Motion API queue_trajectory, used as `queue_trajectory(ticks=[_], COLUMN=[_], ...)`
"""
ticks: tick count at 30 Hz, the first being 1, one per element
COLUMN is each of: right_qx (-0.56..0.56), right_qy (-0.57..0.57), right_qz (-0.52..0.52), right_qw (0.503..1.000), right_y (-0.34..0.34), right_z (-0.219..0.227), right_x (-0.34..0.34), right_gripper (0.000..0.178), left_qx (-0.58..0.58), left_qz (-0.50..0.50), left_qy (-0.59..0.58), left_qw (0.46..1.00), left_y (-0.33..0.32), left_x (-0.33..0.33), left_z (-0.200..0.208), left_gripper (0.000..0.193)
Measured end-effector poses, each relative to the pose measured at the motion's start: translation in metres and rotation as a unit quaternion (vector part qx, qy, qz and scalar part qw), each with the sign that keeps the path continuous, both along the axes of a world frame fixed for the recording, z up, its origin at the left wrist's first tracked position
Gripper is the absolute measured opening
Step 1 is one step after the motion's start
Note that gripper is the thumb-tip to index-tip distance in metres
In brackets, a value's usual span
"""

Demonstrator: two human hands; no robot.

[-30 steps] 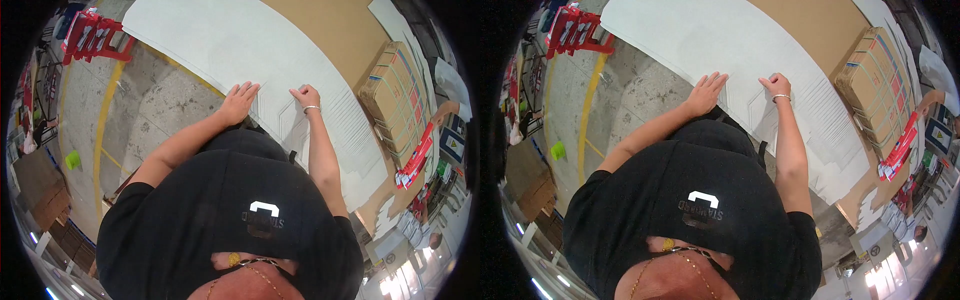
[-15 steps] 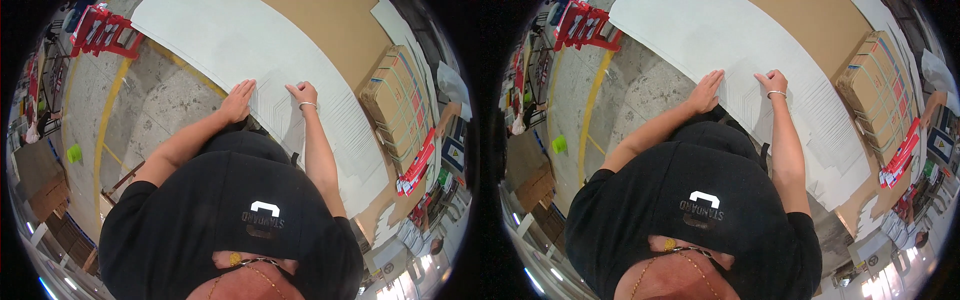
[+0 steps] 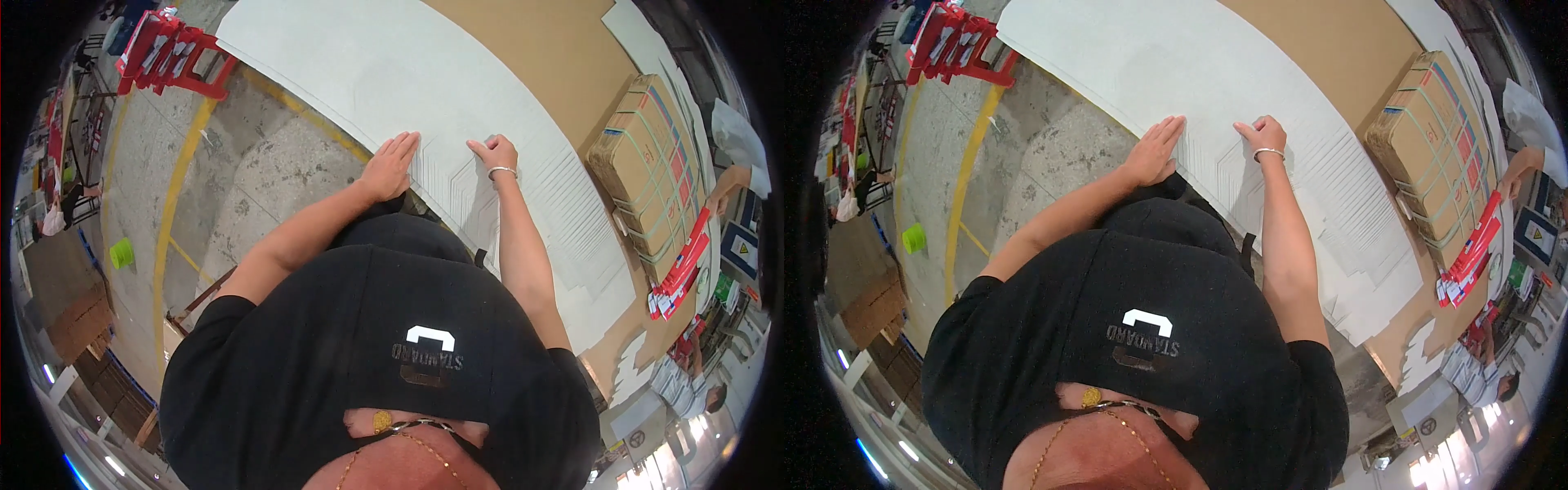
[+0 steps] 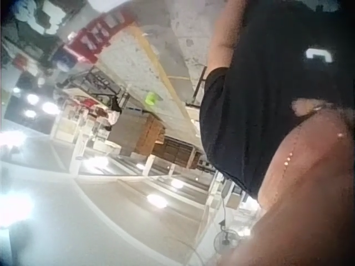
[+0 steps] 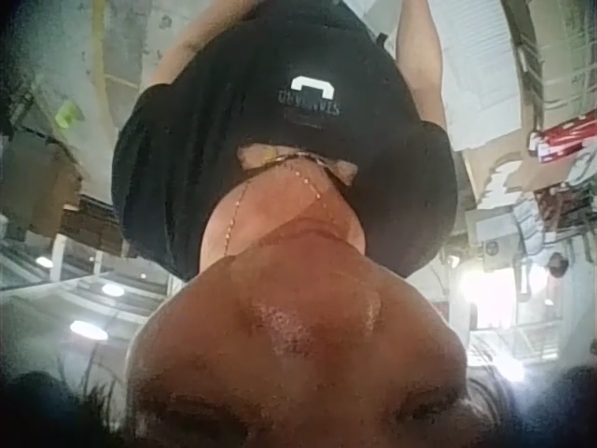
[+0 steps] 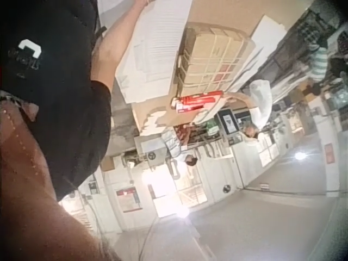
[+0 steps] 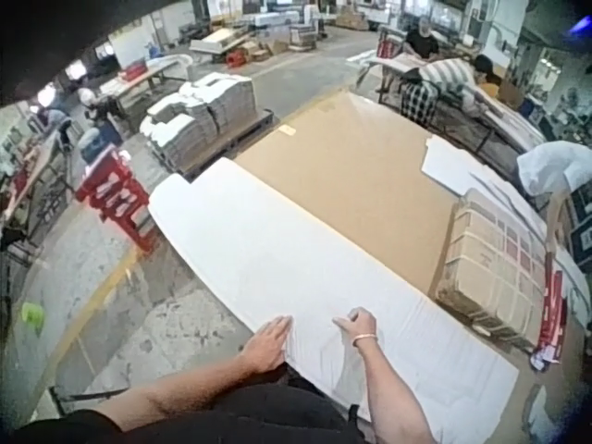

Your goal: The recorder is sorting and stacking flat white cardboard/paper pieces on a large workbench in a production facility.

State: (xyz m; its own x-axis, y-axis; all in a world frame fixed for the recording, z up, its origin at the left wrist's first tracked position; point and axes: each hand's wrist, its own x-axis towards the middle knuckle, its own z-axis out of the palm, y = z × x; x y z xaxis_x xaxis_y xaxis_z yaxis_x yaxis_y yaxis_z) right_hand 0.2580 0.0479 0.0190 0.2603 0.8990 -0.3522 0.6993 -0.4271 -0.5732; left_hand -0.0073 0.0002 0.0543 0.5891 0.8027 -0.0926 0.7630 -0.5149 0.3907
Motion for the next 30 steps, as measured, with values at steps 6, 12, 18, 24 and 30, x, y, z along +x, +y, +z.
queue_trajectory(ticks=[6,12,18,24,30], right_qx=[-0.018,-0.04,-0.057,-0.05,-0.018], right_qy=[0.002,0.019,-0.048,0.064,0.073], right_qz=[0.024,-0.016,0.075,0.012,0.003], right_qw=[1.0,0.999,0.994,0.997,0.997], right_y=[-0.005,-0.013,-0.019,-0.028,-0.032], right_z=[0.013,0.015,0.024,0.005,0.009], right_x=[-0.001,0.011,0.024,0.036,0.038], right_gripper=[0.048,0.049,0.047,0.044,0.038], left_qx=[0.016,0.096,0.018,-0.014,0.03], left_qz=[0.0,0.004,-0.065,-0.027,0.001], left_qy=[-0.019,0.002,-0.01,-0.073,-0.078], left_qw=[1.0,0.995,0.998,0.997,0.996], left_y=[-0.003,0.001,-0.002,0.005,0.005], left_x=[0.002,0.012,0.017,0.02,0.04], left_z=[0.011,0.022,0.0,-0.009,0.001], left_gripper=[0.069,0.064,0.063,0.062,0.052])
